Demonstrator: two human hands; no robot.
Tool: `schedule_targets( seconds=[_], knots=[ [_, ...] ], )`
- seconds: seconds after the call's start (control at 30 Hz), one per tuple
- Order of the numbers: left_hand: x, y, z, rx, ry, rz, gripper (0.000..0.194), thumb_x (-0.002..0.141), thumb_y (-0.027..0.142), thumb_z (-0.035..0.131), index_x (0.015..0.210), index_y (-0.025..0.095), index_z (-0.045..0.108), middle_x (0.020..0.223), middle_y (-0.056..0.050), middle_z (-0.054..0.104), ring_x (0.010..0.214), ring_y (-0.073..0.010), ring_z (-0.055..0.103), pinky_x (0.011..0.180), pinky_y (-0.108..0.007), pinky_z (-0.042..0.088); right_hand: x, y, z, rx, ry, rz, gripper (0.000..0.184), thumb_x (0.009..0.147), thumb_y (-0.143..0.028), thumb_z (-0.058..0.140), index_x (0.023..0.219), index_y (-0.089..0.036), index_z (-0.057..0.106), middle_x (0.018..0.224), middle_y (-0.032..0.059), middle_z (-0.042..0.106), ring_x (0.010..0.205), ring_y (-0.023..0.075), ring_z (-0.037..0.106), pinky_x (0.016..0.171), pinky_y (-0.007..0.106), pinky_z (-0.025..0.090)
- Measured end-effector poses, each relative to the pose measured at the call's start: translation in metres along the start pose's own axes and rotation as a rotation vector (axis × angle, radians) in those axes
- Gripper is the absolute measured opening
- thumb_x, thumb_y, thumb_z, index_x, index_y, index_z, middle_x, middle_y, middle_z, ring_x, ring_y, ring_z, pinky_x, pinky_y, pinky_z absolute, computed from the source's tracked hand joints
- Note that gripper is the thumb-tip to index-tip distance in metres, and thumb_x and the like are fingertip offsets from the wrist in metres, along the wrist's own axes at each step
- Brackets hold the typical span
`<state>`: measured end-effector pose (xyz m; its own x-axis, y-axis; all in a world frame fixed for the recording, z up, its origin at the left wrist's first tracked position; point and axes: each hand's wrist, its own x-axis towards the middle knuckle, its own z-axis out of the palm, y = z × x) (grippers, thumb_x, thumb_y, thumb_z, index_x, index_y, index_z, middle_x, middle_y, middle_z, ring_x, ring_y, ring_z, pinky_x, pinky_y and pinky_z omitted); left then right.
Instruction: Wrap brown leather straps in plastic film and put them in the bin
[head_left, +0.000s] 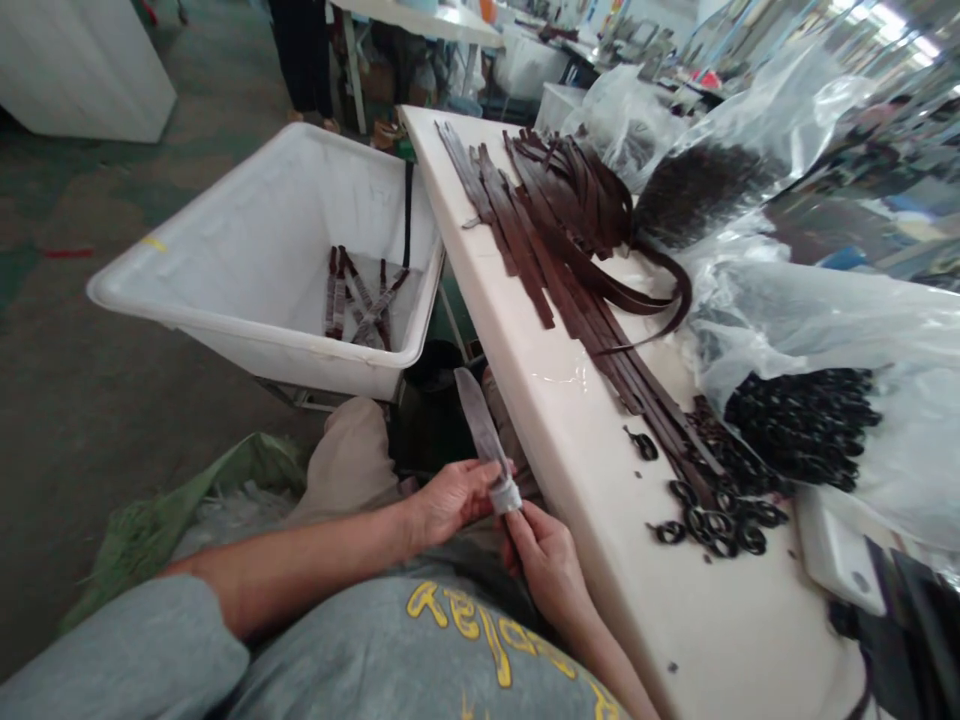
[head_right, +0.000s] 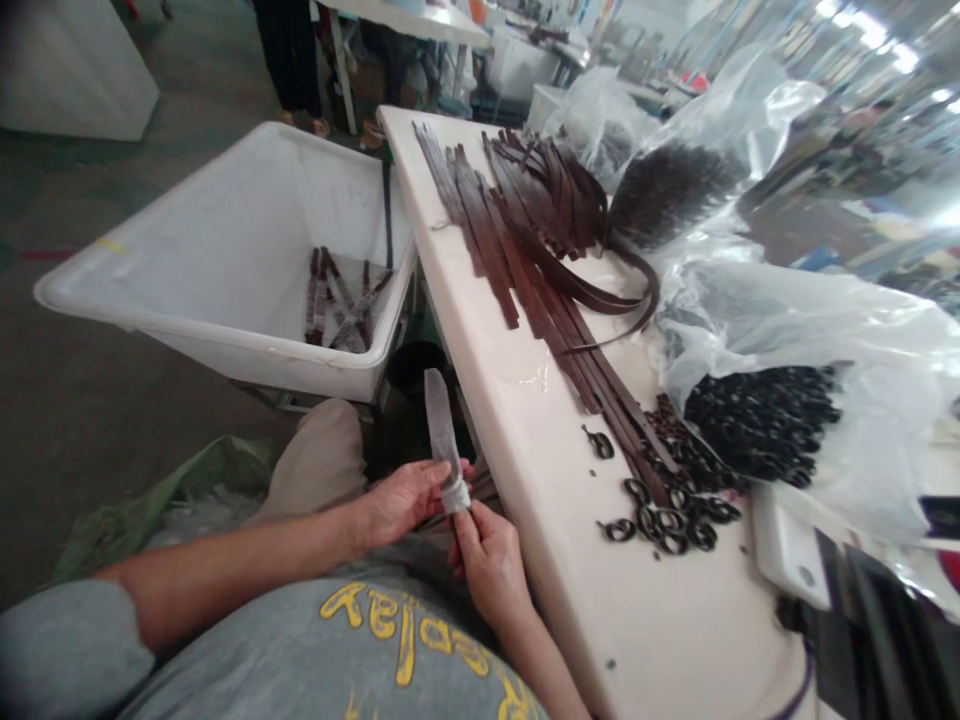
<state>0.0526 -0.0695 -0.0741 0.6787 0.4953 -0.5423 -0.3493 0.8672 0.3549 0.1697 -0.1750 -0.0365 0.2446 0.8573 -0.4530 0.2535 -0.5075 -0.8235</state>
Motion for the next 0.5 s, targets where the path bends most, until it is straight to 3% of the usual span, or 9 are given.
schedule_targets(
  seconds=[0.13,0.27,0.37,0.5],
  knots=[
    [0.015,0.024,-0.004,-0.02,0.195,0.028,0.022,0.084,0.033,0.069,0.089,0.011,0.071,0.087,-0.009,0.074,0.073,-0.0154,0.069,0.067,-0.026,0.055,-0.012,0.007,0.004,-0.018,-0.046,0.03,0.045,0.092,-0.059,0.042,0.073,-0.019,0.053,0.048,-0.0042,0.051,0.041,0.0111,0.047,0.043,0.022,0.035],
    [-0.004,0.008,0.007,0.093,0.059,0.08,0.029,0.073,0.029,0.08,0.093,0.01,0.073,0.093,-0.01,0.075,0.078,-0.0163,0.068,0.075,-0.027,0.054,-0.011,0.007,0.005,-0.001,0.085,0.018,0.042,0.092,-0.055,0.042,0.073,-0.019,0.052,0.049,-0.0037,0.051,0.042,0.0118,0.047,0.043,0.023,0.036],
    [-0.021,0.001,0.014,0.175,-0.048,0.132,0.038,0.064,0.03,0.086,0.094,0.01,0.074,0.095,-0.01,0.075,0.083,-0.0182,0.068,0.079,-0.028,0.052,-0.009,0.005,0.002,0.022,0.092,-0.035,0.041,0.092,-0.054,0.042,0.072,-0.019,0.052,0.05,-0.0032,0.052,0.043,0.0121,0.047,0.045,0.023,0.038],
    [-0.014,0.026,0.012,0.077,0.043,0.238,0.038,0.072,0.037,0.08,0.101,0.015,0.072,0.104,-0.008,0.074,0.087,-0.0182,0.069,0.076,-0.029,0.054,-0.017,0.012,0.002,0.006,0.006,-0.047,0.039,0.093,-0.05,0.041,0.074,-0.019,0.054,0.049,-0.0034,0.052,0.043,0.0121,0.048,0.045,0.022,0.038]
  ],
)
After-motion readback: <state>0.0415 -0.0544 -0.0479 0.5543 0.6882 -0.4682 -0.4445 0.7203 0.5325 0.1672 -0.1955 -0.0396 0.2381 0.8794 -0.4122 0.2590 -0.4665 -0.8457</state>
